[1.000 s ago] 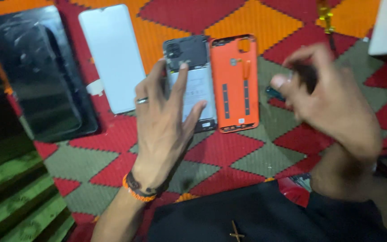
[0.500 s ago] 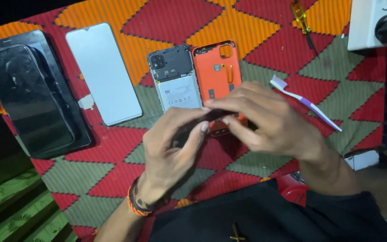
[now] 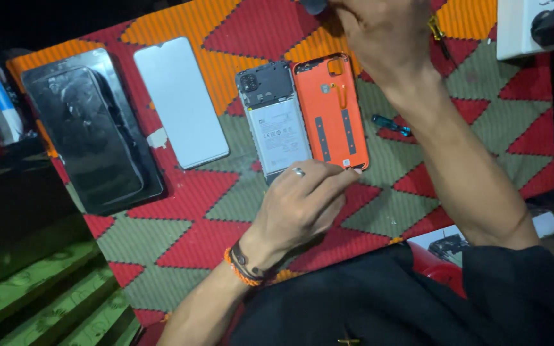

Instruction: Prying open a smartphone and cleaning the back cover with a toothbrush.

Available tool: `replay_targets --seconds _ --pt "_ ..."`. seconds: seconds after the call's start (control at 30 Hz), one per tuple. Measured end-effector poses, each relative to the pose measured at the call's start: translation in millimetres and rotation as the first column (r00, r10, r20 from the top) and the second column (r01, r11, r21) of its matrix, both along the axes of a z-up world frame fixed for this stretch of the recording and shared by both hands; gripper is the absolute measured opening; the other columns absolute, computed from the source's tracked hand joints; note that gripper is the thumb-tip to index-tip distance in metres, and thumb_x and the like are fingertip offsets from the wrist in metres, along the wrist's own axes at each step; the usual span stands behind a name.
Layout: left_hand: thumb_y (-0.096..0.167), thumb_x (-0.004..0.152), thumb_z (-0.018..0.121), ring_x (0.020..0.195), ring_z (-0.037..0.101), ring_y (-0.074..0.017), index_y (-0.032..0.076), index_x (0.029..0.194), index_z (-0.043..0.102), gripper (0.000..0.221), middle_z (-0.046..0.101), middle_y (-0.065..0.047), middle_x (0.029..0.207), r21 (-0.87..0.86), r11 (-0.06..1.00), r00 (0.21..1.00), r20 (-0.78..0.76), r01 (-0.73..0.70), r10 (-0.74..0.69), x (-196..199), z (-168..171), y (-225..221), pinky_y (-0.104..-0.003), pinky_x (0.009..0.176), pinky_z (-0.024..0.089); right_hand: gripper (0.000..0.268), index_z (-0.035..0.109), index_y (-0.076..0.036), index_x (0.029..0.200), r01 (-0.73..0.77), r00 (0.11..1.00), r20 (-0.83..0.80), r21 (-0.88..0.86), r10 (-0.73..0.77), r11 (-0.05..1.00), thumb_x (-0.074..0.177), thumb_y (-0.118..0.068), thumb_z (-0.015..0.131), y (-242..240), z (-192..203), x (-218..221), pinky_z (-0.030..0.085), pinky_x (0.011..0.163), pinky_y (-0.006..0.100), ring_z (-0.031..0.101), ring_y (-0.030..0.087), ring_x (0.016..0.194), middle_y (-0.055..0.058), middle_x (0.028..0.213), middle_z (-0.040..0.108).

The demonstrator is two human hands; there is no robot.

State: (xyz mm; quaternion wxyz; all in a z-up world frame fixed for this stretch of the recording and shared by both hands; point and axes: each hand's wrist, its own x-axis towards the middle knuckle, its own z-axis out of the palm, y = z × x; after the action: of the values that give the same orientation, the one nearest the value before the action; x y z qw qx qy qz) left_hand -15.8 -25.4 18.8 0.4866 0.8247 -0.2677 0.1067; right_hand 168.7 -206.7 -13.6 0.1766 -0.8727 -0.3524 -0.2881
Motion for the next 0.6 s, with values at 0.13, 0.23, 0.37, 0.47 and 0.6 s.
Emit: replay_targets --seconds 0.13,0.23,0.37,0.47,0.6 --pt "0.001 0.088 0.072 0.081 0.062 -0.027 0.002 0.119 0.066 0.031 0.065 -0.009 0.102 0.045 0.999 0.998 0.054 0.012 -0.015 0.2 -3.3 5.6 -0.036 0.079 0.052 0.027 0.087 -0.004 0.11 -0.048 0.998 -0.048 -0.019 0.047 0.999 0.093 0.011 0.073 1.7 -2.4 -3.7 0.05 0.057 0.038 0.065 0.026 0.062 0.008 0.094 0.081" --pt "0.001 0.089 0.072 0.075 0.058 -0.0235 0.003 0.118 0.067 0.029 0.063 -0.008 0.097 0.085 0.996 0.997 0.076 -0.013 0.006 3.3 -2.8 9.1 -0.035 0.075 0.051 0.014 0.086 -0.001 0.113 -0.061 0.996 -0.071 -0.041 0.058 0.997 0.102 0.006 0.081 -0.6 7.4 -13.5 0.055 0.067 0.036 0.071 0.023 0.076 0.008 0.103 0.082" --pt "0.01 0.089 0.077 0.114 0.061 -0.0306 0.004 0.126 0.063 0.04 0.059 -0.013 0.123 0.236 0.964 0.99 0.085 -0.126 0.109 14.6 -0.8 20.7 -0.043 0.101 0.049 0.018 0.079 0.008 0.117 -0.09 0.974 -0.21 -0.012 0.086 0.996 0.1 0.013 0.078 -2.7 31.6 -31.3 0.053 0.08 0.041 0.067 0.033 0.087 0.018 0.109 0.076" --pt "0.034 0.096 0.078 0.144 0.036 -0.0359 0.009 0.149 0.047 0.067 0.033 -0.019 0.155 0.462 0.864 0.974 -0.005 -0.2 0.228 20.4 -14.9 31.2 -0.052 0.124 0.032 0.019 0.075 0.013 0.116 -0.097 0.925 -0.368 0.005 0.092 0.995 0.098 0.011 0.081 -7.9 31.1 -43.1 0.052 0.079 0.039 0.065 0.031 0.089 0.02 0.109 0.07" --pt "0.054 0.104 0.071 0.161 0.01 -0.0366 0.011 0.165 0.03 0.085 0.01 -0.022 0.17 0.611 0.775 0.958 -0.095 -0.158 0.27 23.3 -22.5 36.8 -0.052 0.135 0.014 0.02 0.076 0.014 0.116 -0.071 0.888 -0.446 0.099 0.108 0.993 0.097 0.015 0.081 -10.7 16.5 -46.6 0.049 0.074 0.035 0.058 0.027 0.087 0.018 0.108 0.063"
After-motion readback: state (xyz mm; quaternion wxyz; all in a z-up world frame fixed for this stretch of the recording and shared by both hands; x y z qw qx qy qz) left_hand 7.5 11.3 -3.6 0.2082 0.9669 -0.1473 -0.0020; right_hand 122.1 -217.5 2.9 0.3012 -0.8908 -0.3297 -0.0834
